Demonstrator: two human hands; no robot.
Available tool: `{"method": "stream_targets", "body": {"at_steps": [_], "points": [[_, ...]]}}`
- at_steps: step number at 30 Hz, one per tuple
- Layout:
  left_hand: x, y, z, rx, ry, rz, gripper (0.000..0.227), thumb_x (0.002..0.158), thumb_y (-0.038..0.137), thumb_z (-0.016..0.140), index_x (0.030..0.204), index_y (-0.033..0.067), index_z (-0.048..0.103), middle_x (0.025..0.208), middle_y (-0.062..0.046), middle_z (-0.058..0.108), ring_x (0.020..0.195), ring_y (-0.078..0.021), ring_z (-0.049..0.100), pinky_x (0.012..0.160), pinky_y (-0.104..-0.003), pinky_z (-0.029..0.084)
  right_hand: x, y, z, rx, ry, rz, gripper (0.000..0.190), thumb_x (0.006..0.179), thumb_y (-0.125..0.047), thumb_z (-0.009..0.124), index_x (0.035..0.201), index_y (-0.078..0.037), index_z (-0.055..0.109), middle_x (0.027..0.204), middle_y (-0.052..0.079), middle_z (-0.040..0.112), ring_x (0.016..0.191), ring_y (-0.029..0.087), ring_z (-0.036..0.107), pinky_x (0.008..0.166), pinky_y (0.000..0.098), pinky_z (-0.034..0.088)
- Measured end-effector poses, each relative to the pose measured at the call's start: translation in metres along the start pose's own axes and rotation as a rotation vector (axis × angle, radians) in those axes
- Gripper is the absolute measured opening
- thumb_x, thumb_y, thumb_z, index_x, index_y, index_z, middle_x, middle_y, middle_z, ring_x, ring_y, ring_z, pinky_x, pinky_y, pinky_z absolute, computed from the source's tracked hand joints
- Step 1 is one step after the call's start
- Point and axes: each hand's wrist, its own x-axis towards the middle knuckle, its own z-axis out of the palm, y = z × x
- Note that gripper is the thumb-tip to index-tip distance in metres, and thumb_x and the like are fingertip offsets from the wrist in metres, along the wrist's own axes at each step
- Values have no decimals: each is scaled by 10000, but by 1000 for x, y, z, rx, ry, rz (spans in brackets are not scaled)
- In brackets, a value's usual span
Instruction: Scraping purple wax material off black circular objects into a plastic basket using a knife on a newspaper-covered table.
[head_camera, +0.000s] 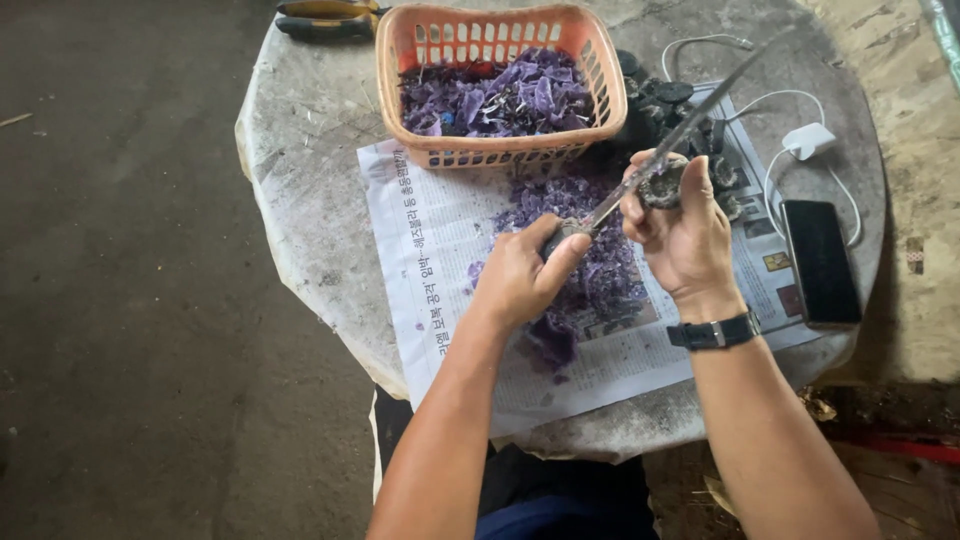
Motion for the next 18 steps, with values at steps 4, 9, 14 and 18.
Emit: {"method": "stream_targets", "body": {"at_steps": [4, 9, 14, 18], "points": [[1, 7, -3, 25, -19, 21, 392, 773, 507, 461, 787, 126, 552, 577, -175, 567, 612, -377, 589, 556, -414, 445, -5, -7, 12, -53, -22, 5, 573, 823, -564, 282, 1073, -75, 445, 904, 85, 485, 626, 81, 472, 473, 158, 364], [1, 3, -3, -13, -20, 18, 364, 779, 473, 466, 788, 120, 550, 567, -179, 558, 597, -376, 584, 547, -401, 440, -1, 1, 2, -189, -48, -53, 443, 838, -427, 472, 999, -15, 503, 760, 83, 482, 564, 95, 455, 463, 180, 329], [-1, 2, -4, -38, -32, 28, 371, 778, 479, 476, 791, 116, 556, 569, -178, 558, 592, -365, 585, 543, -397, 439, -2, -5, 14, -26, -16, -27, 409, 848, -441, 452, 983, -59, 506, 843, 94, 500, 593, 105, 466, 461, 193, 339], [-2, 0, -3, -28, -24, 1, 406, 770, 506, 458, 781, 111, 552, 553, -182, 554, 573, -371, 585, 537, -394, 443, -3, -15, 23, -40, -36, 5, 359, 836, -456, 472, 925, -110, 513, 816, 35, 495, 592, 84, 458, 461, 179, 316]]}}
